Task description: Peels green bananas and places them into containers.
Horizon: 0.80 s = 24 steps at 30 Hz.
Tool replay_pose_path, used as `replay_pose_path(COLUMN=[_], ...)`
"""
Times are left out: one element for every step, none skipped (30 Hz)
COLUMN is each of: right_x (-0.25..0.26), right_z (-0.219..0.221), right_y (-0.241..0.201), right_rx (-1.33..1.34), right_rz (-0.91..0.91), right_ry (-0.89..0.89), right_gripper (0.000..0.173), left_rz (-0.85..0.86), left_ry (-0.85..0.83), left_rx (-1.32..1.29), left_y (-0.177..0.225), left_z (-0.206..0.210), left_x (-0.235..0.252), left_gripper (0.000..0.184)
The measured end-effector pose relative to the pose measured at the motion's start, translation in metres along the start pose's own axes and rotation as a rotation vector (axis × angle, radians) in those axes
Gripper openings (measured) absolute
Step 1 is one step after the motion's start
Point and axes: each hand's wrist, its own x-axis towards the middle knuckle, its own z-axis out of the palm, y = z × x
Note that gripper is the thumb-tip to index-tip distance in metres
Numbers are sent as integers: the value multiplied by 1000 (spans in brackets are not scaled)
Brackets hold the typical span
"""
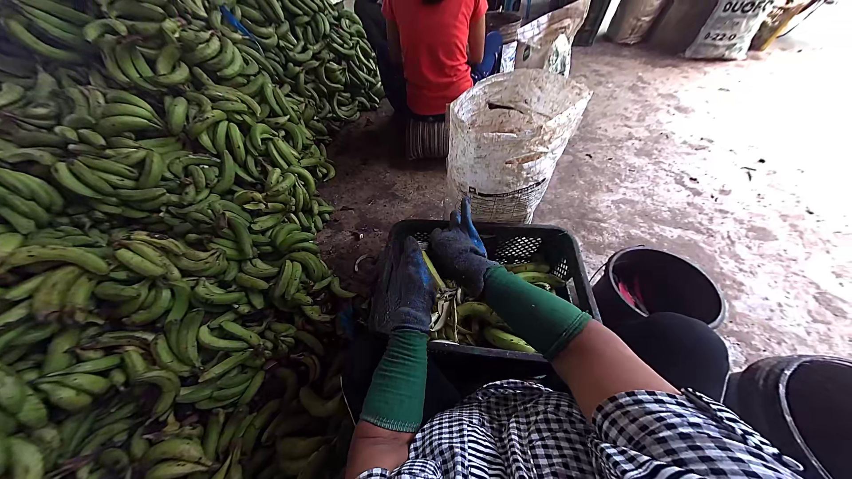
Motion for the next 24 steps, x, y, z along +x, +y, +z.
replay_pose_path(right_x=[0, 1, 2, 2, 0, -1, -6, -12, -11, -9, -9, -12, -17, -24, -30, -35, -36, -35, -33, -30, -26, -20, -15, -12], right_z=[-5, -12, -18, -25, -31, -31, -26, -22, -27, -32, -33, -32, -28, -27, -25, -22, -19, -14, -11, -9, -9, -8, -6, -3], right_y=[-1, -1, 3, 7, 11, 17, 25, 30, 28, 22, 18, 14, 10, 4, -1, -5, -7, -9, -11, -12, -15, -17, -16, -14], right_rx=[-13, -32, -50, -62, -59, -45, -48, -44, -93, -140, -161, -163, -162, -141, -130, -134, -145, -143, -136, -124, -110, -108, -104, -81], right_rz=[17, 36, 56, 80, 95, 93, 48, 7, 8, 3, -17, -54, -99, -125, -143, -160, -175, -182, -177, -166, -139, -105, -69, -41], right_ry=[-43, -85, -112, -127, -115, -63, 19, 75, 22, -32, -68, -91, -98, -112, -124, -128, -124, -117, -112, -111, -127, -135, -127, -99], right_gripper=[36, 37, 35, 34, 31, 28, 20, 15, 17, 19, 21, 22, 23, 24, 27, 29, 30, 30, 30, 31, 32, 33, 33, 33], left_rz=[51, 104, 129, 102, 26, -78, -192, -281, -321, -315, -279, -237, -220, -233, -261, -283, -263, -207, -153, -117, -87, -59, -40, -24], left_ry=[-6, -3, -17, -42, -65, -76, -76, -64, -57, -43, -34, -29, -11, 25, 40, 47, 52, 42, 33, 27, 18, 7, 4, 11], left_rx=[62, 83, 52, -43, -208, -417, -620, -774, -847, -860, -839, -811, -837, -919, -967, -936, -806, -583, -359, -195, -95, -60, -81, -134], left_y=[0, -1, -2, -4, -4, -3, -4, -6, -12, -17, -22, -25, -24, -19, -15, -15, -17, -23, -28, -30, -29, -28, -25, -22], left_z=[-3, -4, -4, -4, -3, -3, -2, -1, -1, -1, 0, 0, 2, 4, 5, 5, 4, 3, 1, -1, -4, -5, -6, -6], left_x=[1, 2, 2, 2, 3, 5, 7, 10, 13, 14, 17, 19, 20, 23, 25, 24, 22, 19, 14, 11, 8, 6, 4, 2], left_gripper=[51, 47, 45, 44, 43, 47, 55, 60, 62, 60, 55, 50, 43, 35, 33, 34, 34, 34, 36, 42, 46, 47, 44, 38])
